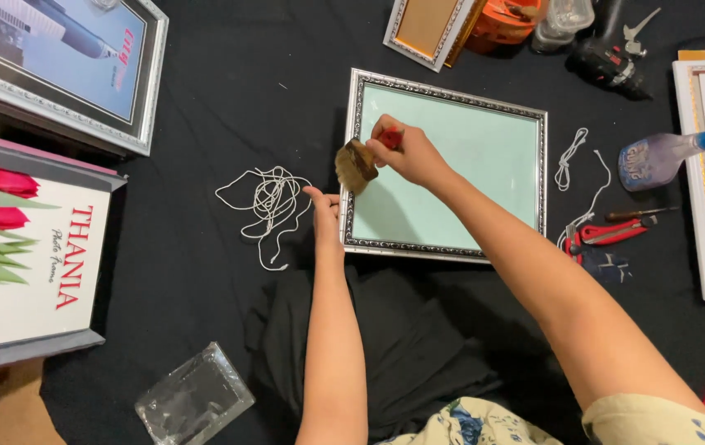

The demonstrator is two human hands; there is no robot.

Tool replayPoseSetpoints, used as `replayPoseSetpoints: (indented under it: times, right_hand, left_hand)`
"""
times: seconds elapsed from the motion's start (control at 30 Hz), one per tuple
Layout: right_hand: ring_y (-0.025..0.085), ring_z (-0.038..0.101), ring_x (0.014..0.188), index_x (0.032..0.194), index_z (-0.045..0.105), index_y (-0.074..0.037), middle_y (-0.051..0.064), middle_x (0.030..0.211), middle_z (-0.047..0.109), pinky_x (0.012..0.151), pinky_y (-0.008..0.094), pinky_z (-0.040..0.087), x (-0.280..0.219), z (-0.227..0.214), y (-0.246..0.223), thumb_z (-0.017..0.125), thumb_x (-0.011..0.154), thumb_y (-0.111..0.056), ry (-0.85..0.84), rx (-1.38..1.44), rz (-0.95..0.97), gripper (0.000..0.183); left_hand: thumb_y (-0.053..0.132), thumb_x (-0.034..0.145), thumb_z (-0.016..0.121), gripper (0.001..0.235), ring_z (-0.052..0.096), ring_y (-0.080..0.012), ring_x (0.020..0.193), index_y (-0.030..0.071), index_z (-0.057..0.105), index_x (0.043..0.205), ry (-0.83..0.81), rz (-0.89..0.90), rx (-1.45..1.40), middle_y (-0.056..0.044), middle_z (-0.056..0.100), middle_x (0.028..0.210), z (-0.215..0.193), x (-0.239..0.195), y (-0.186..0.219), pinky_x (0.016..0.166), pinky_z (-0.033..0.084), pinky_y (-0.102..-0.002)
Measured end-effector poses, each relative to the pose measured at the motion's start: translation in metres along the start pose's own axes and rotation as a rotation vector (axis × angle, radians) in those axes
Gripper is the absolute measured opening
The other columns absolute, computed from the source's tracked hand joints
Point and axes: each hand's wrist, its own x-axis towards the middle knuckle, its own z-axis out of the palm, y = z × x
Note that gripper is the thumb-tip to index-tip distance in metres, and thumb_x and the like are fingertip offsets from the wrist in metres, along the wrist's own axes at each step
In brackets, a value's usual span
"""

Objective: The person wipes the glass surface of a silver picture frame with a brush, then flips the frame to show the back. They place the frame aside and pick up another frame with a wooden back, positioning it on the table.

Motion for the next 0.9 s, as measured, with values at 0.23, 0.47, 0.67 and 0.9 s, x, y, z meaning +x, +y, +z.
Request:
replayPoseSetpoints:
  times: [0.23, 0.47, 0.67, 0.9]
  right_hand:
    - [0.041, 0.073, 0.086, 0.107, 0.062, -0.011, 0.020, 0.086, 0.072, 0.081, 0.049, 0.055, 0.088, -0.021, 0.015, 0.070, 0.101, -0.023, 0.135, -0.205, -0.169, 0.016]
    - [0.020, 0.057, 0.070, 0.092, 0.049, -0.014, 0.003, 0.081, 0.055, 0.065, 0.032, 0.049, 0.151, -0.045, 0.029, 0.064, 0.102, -0.016, 0.516, -0.220, -0.279, 0.018]
    - [0.019, 0.076, 0.064, 0.084, 0.044, -0.015, 0.007, 0.078, 0.062, 0.060, 0.025, 0.069, 0.140, -0.042, 0.029, 0.061, 0.096, -0.021, 0.509, 0.376, 0.162, 0.022]
    - [0.019, 0.048, 0.069, 0.087, 0.045, -0.016, 0.001, 0.074, 0.052, 0.066, 0.036, 0.041, 0.133, -0.089, 0.073, 0.058, 0.101, -0.024, 0.668, -0.188, 0.114, 0.021]
  left_hand:
    - [0.087, 0.094, 0.017, 0.093, 0.062, -0.0276, 0.105, 0.014, 0.075, 0.088, 0.159, 0.066, 0.245, -0.009, 0.062, 0.089, 0.014, -0.032, 0.032, 0.104, 0.045, -0.037]
    - [0.079, 0.088, 0.014, 0.084, 0.058, -0.0186, 0.076, 0.010, 0.062, 0.076, 0.173, -0.036, 0.243, -0.001, 0.061, 0.072, 0.018, -0.028, 0.040, 0.077, 0.044, -0.032]
    - [0.077, 0.090, 0.013, 0.084, 0.059, -0.0207, 0.082, 0.010, 0.063, 0.078, 0.202, -0.091, 0.288, -0.002, 0.064, 0.077, 0.019, -0.027, 0.042, 0.082, 0.044, -0.033]
    - [0.075, 0.093, 0.016, 0.079, 0.051, -0.0179, 0.069, 0.011, 0.056, 0.068, 0.212, -0.031, 0.269, 0.000, 0.054, 0.065, 0.021, -0.028, 0.042, 0.072, 0.041, -0.032]
